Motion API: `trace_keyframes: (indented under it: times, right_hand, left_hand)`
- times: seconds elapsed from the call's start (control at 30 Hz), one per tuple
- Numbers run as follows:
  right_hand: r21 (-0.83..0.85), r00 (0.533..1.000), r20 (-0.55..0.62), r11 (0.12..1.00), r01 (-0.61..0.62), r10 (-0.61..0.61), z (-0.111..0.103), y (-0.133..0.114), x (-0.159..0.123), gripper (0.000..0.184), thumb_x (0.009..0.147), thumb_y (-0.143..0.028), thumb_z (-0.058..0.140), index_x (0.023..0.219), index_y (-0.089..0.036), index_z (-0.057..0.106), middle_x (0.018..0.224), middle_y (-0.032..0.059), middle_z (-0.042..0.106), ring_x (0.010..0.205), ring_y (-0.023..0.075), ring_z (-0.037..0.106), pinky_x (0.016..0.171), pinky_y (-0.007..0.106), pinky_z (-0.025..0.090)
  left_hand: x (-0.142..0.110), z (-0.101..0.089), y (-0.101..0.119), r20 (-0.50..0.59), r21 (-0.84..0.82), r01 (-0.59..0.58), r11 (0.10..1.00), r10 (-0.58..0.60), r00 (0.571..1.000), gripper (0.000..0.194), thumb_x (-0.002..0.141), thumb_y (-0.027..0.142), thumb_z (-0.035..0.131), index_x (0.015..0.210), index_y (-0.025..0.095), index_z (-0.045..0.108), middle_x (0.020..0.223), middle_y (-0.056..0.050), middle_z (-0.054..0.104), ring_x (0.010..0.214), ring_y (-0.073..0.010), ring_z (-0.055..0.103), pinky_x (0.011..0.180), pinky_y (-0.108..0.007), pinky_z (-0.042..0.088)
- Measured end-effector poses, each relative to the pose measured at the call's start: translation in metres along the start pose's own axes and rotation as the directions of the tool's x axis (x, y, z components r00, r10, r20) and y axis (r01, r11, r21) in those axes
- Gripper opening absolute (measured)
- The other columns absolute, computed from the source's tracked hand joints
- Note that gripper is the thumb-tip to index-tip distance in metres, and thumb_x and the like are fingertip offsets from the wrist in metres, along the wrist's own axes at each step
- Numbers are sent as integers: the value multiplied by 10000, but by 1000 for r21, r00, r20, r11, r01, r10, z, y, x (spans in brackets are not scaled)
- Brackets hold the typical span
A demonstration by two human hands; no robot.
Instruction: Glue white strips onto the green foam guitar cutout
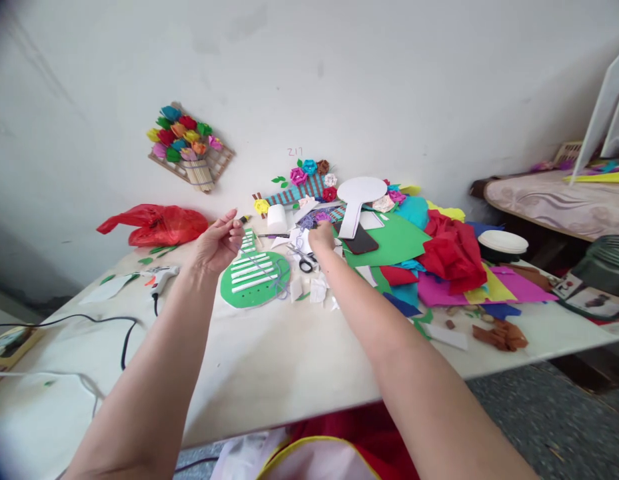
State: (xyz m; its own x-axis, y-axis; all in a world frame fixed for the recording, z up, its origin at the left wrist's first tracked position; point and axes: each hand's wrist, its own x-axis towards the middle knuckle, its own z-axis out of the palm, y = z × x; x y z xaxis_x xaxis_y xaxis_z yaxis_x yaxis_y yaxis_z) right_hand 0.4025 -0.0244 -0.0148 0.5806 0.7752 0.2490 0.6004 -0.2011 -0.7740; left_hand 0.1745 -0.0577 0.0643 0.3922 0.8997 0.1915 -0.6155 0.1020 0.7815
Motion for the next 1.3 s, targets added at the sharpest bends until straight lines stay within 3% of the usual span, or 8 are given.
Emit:
trace_keyframes:
  times: [0.17,0.37,0.5,0.57,0.73,0.87,1.03,1.3]
  right_hand:
    - [119,933,314,982,145,-176,-3,-21,-28,164,692,-178,470,727,-153,628,693,57,634,597,152,576,528,235,415]
    - [395,326,851,911,117,-411,-13,-18,-44,237,662,-346,604,785,-143,606,704,23,647,523,102,563,405,174,358]
    - [156,181,962,958,243,-203,-12,-9,-42,301,528,-366,714,686,-134,606,563,-6,606,476,90,533,386,159,343]
    - [14,194,977,939,343,-85,-14,-9,-39,263,504,-332,724,610,-129,593,509,-11,585,436,83,508,377,160,320]
    - [-220,382,922,895,389,61,-26,-20,-31,187,465,-220,733,515,-114,588,458,9,577,376,80,466,369,174,290]
    - [47,426,890,961,273,-164,-35,-28,-28,98,588,-210,667,564,-134,611,519,-1,605,394,62,462,382,174,313]
    - [258,668,692,958,123,-272,-33,-33,-26,144,689,-210,604,584,-112,589,466,17,575,380,74,473,367,176,302]
    - [857,886,164,507,91,-434,-33,-44,-18,277,792,-418,478,872,-164,554,708,20,632,562,87,570,525,193,444]
  left_hand:
    - [16,-3,-8,-20,51,-21,998,22,1000,213,768,10,402,874,98,564,740,-51,605,595,-68,562,601,-187,475]
    - [29,-16,-12,-63,158,-15,987,26,998,249,735,92,502,958,179,573,1043,-42,622,649,-72,583,559,-189,456]
    - [34,-16,-4,-95,179,-69,981,87,992,300,694,46,489,946,182,579,1105,-46,605,550,-37,525,393,-131,337]
    - [35,-16,2,-118,202,-109,973,134,984,315,684,36,468,939,176,590,1060,-49,624,478,-21,465,330,-123,254]
    - [34,-14,14,-154,280,-150,948,199,968,277,652,28,464,865,125,612,931,-65,648,421,-10,398,290,-129,176]
    - [33,-11,15,-158,236,-140,961,181,971,259,668,36,465,866,132,602,907,-51,645,414,-10,393,292,-134,186]
    - [31,-8,11,-143,115,-114,987,130,981,248,699,30,444,875,145,578,899,-39,642,476,-27,472,351,-124,303]
    - [24,-1,-31,-88,142,77,987,-65,994,160,681,32,521,809,103,585,816,-71,654,630,-92,594,659,-227,491]
